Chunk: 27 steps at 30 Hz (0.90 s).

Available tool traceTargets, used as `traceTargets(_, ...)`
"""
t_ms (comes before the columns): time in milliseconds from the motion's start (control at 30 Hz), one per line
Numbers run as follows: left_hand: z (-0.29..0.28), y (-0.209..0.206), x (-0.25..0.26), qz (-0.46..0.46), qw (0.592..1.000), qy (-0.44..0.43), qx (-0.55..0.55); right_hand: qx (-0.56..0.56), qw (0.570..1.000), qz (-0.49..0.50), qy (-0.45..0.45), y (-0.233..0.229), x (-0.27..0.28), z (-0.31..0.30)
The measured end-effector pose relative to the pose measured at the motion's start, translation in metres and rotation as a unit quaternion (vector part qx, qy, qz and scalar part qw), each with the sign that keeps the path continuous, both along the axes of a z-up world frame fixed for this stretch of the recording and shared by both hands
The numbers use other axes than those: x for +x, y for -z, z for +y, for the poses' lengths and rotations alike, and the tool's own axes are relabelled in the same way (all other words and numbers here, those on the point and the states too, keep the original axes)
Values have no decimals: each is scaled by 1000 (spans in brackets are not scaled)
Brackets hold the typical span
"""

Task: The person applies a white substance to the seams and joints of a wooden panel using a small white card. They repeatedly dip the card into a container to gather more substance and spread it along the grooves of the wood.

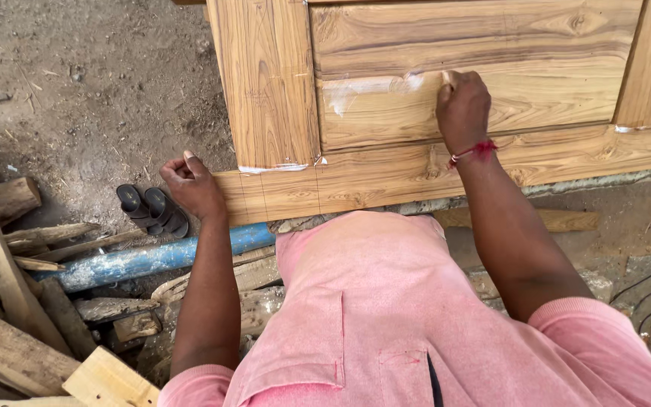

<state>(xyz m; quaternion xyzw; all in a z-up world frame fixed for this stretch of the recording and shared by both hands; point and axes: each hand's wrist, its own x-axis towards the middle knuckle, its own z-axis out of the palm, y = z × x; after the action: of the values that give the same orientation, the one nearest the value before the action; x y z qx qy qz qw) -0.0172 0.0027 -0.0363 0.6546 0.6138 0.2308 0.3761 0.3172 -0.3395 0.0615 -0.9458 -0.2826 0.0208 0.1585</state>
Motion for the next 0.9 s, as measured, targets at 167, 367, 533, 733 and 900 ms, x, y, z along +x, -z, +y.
traceTargets(167,-1,-2,3,8,999,-15,34,-47,993,38,-103,26,-48,103)
traceTargets(367,-1,-15,5,22,999,-27,14,29,981,72,-178,-11,-85,128)
traceTargets(533,-7,-17,7,-2,999,-28,40,20,958,91,-272,-26,-91,96)
traceTargets(733,-7,-17,5,37,999,-24,27,40,966,177,-185,-34,-76,102)
traceTargets(900,-11,-15,2,-18,998,-56,8,211,796,561,91,-42,-90,81)
